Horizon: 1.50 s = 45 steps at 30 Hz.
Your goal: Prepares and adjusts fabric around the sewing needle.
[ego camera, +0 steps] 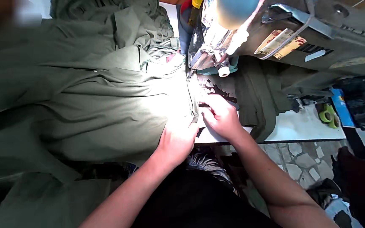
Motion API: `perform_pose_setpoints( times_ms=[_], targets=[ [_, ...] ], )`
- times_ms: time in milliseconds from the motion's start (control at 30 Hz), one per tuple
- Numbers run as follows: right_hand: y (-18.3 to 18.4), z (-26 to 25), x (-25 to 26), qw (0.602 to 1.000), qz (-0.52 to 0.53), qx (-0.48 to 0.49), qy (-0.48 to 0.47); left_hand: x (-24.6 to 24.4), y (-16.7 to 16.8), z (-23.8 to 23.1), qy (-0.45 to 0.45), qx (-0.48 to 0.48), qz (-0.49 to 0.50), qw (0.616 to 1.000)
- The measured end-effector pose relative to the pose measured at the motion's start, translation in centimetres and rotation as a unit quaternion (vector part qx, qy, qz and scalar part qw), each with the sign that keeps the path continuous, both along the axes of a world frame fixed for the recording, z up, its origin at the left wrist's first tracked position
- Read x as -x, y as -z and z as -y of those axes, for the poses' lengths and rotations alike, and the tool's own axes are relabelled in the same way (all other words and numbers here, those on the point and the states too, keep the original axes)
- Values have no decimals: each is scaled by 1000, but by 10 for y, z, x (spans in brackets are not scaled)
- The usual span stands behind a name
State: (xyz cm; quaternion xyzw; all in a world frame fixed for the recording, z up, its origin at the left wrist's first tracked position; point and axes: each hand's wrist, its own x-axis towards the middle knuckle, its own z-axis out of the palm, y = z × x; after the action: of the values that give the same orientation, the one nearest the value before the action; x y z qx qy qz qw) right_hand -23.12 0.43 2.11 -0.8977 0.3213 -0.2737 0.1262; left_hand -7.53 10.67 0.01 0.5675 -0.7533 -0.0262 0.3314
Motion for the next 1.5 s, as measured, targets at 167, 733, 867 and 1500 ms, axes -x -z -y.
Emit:
perform_pose_setpoints(
  times_ms=[167,733,867,1500],
  targets=[
    [7,15,-5,990,-53,80,-105,-4,-17,-4,5,-57,-116,992],
    [32,-21,-13,998,-9,44,-38,-88,-35,83,-178,-81,-307,931],
    [34,-23,-12,998,-4,45,-32,-57,-50,88,-19,-235,-445,864],
    [33,-28,-12,999,16,30,-14,-59,-47,112,-128,-476,-212,844]
  ],
)
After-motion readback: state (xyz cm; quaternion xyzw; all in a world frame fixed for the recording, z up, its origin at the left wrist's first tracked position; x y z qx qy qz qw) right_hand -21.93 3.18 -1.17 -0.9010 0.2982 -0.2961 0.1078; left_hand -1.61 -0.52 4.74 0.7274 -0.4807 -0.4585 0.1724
